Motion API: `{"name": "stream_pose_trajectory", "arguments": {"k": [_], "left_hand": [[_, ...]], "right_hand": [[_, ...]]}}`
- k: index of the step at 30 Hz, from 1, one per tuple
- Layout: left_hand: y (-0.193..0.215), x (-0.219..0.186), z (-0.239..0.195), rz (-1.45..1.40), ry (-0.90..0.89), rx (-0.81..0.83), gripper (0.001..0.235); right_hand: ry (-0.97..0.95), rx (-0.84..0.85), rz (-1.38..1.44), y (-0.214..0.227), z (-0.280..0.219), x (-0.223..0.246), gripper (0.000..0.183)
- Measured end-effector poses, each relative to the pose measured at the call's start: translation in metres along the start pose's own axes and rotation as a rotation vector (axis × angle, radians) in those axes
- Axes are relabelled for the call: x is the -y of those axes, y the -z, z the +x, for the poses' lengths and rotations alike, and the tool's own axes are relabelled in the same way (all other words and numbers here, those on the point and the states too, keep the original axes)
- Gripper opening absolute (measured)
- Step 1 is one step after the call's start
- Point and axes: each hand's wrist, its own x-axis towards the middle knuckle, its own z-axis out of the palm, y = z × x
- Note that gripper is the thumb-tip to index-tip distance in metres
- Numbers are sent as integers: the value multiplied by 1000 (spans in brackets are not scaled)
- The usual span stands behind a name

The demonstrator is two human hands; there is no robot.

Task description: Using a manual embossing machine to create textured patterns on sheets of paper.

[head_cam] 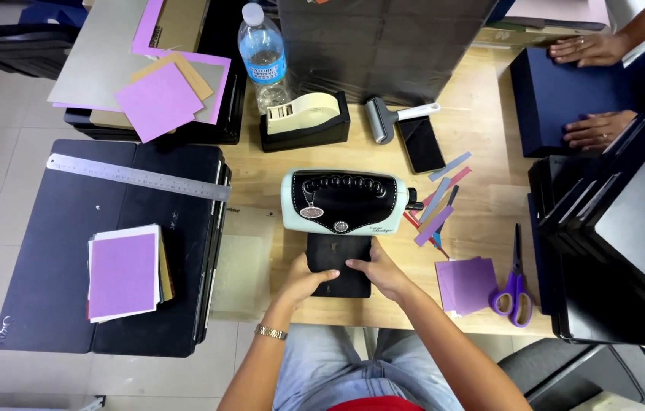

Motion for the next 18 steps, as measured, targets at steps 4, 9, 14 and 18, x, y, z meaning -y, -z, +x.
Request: {"name": "stream_pose_trajectory", "arguments": {"k": [4,9,14,18], "left_hand": [[0,2,0,-25,-1,6,66],[-1,15,10,-4,-4,-26,66],[-2,8,3,-20,17,-41,65],[0,9,5,-15,19,-47,66]], "right_hand": [[23,-29,-11,7,8,-6,78],[14,-241,-251,52,14,-16,63],[517,-722,-816,100,30,-13,36],[547,-626,-1200,107,43,12,59]]}}
